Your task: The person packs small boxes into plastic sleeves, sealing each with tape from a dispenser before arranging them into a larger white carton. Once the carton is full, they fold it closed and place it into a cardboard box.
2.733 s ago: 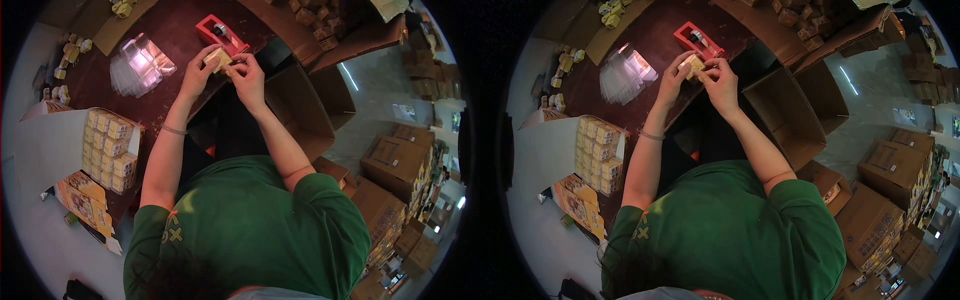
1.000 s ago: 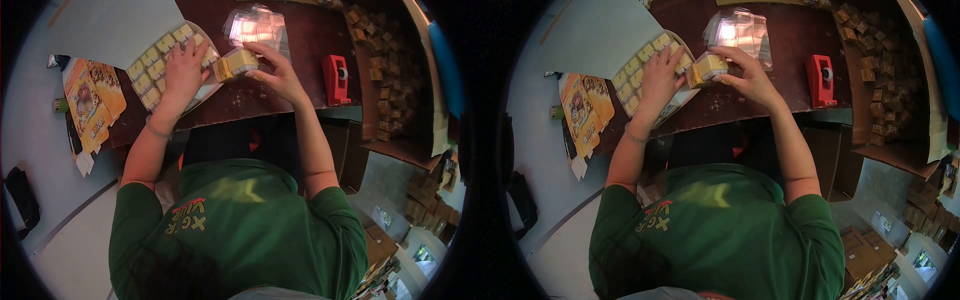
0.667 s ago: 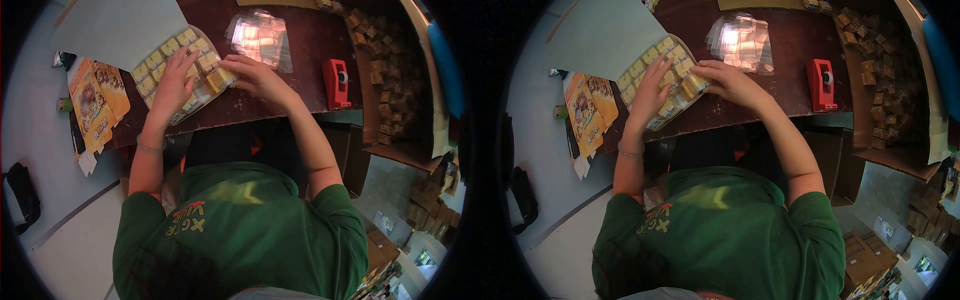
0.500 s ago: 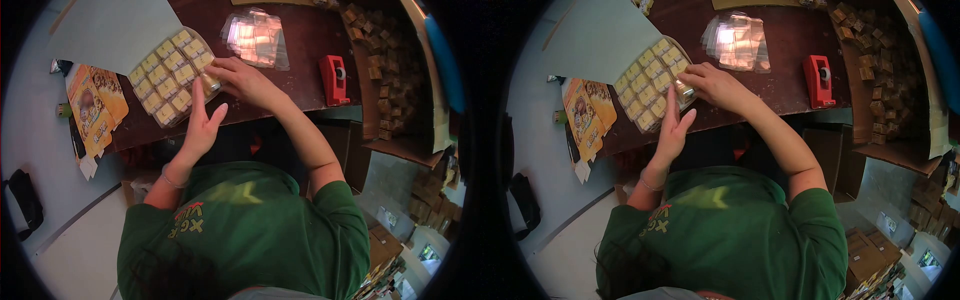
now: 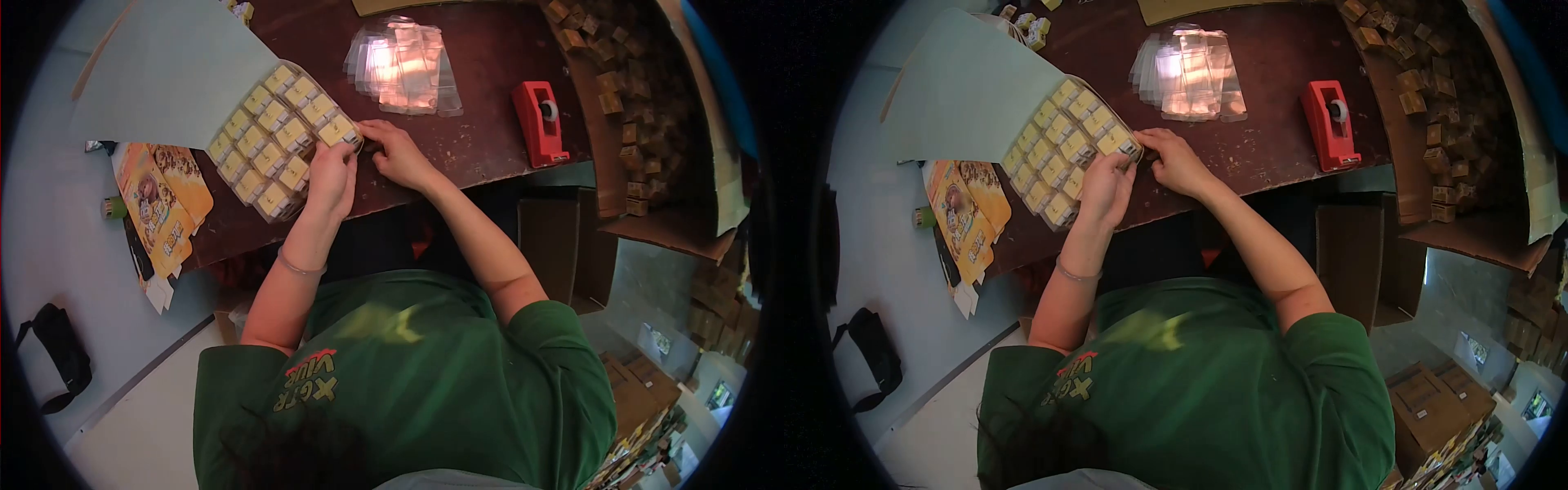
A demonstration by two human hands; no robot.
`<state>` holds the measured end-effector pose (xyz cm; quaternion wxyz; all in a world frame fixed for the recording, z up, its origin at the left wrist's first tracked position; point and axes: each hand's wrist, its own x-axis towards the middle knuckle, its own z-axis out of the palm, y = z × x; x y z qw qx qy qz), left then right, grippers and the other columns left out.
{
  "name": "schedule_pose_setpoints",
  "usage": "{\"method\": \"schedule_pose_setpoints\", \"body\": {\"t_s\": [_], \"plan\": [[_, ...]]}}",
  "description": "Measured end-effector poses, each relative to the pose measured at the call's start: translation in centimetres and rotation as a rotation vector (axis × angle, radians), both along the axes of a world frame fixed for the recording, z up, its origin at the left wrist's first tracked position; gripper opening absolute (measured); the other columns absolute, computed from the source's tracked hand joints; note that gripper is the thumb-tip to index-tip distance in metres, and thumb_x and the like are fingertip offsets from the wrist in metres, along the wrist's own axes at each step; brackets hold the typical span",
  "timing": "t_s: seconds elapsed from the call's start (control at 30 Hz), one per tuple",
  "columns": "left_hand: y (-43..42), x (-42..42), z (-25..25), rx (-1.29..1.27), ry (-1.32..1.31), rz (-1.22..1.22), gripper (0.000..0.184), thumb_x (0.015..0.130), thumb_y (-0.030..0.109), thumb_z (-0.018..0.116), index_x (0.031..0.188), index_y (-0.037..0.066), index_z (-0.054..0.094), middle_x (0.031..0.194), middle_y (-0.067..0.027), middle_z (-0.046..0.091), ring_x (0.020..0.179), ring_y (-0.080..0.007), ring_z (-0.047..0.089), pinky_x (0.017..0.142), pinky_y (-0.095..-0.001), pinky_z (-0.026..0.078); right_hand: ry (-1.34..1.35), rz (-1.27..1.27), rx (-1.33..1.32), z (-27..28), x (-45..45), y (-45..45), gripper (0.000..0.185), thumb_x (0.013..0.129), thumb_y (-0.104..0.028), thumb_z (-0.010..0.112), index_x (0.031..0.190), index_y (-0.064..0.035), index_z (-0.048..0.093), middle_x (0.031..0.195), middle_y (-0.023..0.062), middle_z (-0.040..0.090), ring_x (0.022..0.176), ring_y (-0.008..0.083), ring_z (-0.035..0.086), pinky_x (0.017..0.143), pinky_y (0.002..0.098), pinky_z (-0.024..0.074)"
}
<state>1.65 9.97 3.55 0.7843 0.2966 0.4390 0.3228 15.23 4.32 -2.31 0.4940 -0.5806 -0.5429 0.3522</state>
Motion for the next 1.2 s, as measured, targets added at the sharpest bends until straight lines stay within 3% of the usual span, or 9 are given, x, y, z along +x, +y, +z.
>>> {"method": "schedule_pose_setpoints", "body": {"t_s": [0.23,0.27,0.37,0.43,0.63,0.97,1.07,1.13,1.2], "plan": [[-0.3,-2.0,1.4,0.0,-0.203,-0.017,0.025,0.097,0.009,0.044,0.12,0.003,0.05,0.123,-0.0055,0.056,0.113,-0.0173,0.052,0.103,-0.0351,0.037,0.029,0.002,-0.019,0.9,-0.4,-0.1,0.086,0.077,-0.031,0.075,0.148,-0.0044,0.034,0.145,0.027,0.041,0.137,0.041,0.037,0.113,0.0449,0.0319],[-1.6,-2.6,2.5,-0.004,-0.185,0.021,0.041,0.098,0.012,0.04,0.137,-0.001,0.042,0.139,-0.0103,0.048,0.13,-0.0201,0.044,0.112,-0.0356,0.031,0.034,-0.041,-0.029,1.7,-1.3,-0.4,0.095,0.076,-0.039,0.078,0.15,-0.0048,0.029,0.146,0.0278,0.038,0.138,0.0418,0.035,0.115,0.0464,0.0285],[-5.7,-4.1,8.3,0.31,-0.012,-0.079,0.053,0.098,0.01,0.047,0.147,-0.004,0.031,0.156,-0.0153,0.026,0.145,-0.0264,0.027,0.119,-0.0377,0.018,-0.175,-0.228,0.104,1.7,-2.9,0.4,0.104,0.073,-0.04,0.082,0.152,-0.0047,0.023,0.146,0.0286,0.036,0.137,0.0436,0.034,0.112,0.049,0.0303],[-3.4,-4.9,9.0,0.884,0.178,-0.21,0.066,0.096,0.011,0.051,0.153,-0.003,0.02,0.162,-0.0185,0.008,0.15,-0.0279,0.014,0.12,-0.0396,0.013,-0.27,-0.334,0.212,0.6,-3.9,1.3,0.094,0.071,-0.03,0.083,0.146,-0.0036,0.034,0.137,0.0259,0.048,0.127,0.0411,0.046,0.105,0.0473,0.0382],[0.9,-6.3,6.2,1.196,0.747,-0.242,0.063,0.092,0.012,0.058,0.147,-0.002,0.033,0.154,-0.0211,0.03,0.145,-0.0327,0.028,0.117,-0.0415,0.023,-0.266,-0.472,0.182,0.7,-4.6,2.4,0.061,0.07,-0.02,0.078,0.123,-0.0025,0.054,0.106,0.0166,0.066,0.097,0.0354,0.063,0.086,0.0443,0.0493],[11.6,-2.4,4.9,1.768,0.913,-0.657,0.048,0.093,0.004,0.05,0.141,0.009,0.048,0.147,-0.0114,0.045,0.141,-0.0346,0.034,0.117,-0.0466,0.026,-0.305,-0.479,0.174,0.4,-4.6,2.0,0.081,0.073,-0.03,0.082,0.137,-0.0003,0.044,0.123,0.0184,0.06,0.112,0.0346,0.057,0.1,0.0427,0.0414],[10.9,-2.7,9.1,1.703,0.741,-0.403,0.035,0.095,0.008,0.051,0.13,0.006,0.057,0.131,-0.0129,0.058,0.127,-0.028,0.052,0.108,-0.0398,0.039,-0.227,-0.485,0.264,2.1,-4.6,1.5,0.083,0.076,-0.033,0.08,0.141,-0.0007,0.04,0.134,0.02,0.053,0.124,0.0365,0.049,0.104,0.0433,0.038],[10.1,-6.0,11.0,1.166,0.661,-0.191,0.026,0.097,0.015,0.055,0.116,0.002,0.064,0.109,-0.0121,0.067,0.102,-0.0187,0.064,0.092,-0.0303,0.049,-0.162,-0.41,0.306,4.6,-3.2,1.3,0.078,0.079,-0.032,0.078,0.141,-0.0015,0.041,0.138,0.0206,0.049,0.128,0.0378,0.045,0.106,0.0433,0.0365],[12.0,-12.9,9.4,0.82,1.009,-0.239,0.025,0.097,0.023,0.059,0.103,0.001,0.069,0.094,-0.0093,0.068,0.085,-0.0123,0.064,0.08,-0.0253,0.05,-0.057,-0.252,0.148,7.3,-0.6,2.2,0.052,0.087,-0.022,0.071,0.132,-0.002,0.054,0.125,0.0167,0.06,0.117,0.029,0.056,0.1,0.0384,0.0435]]}}
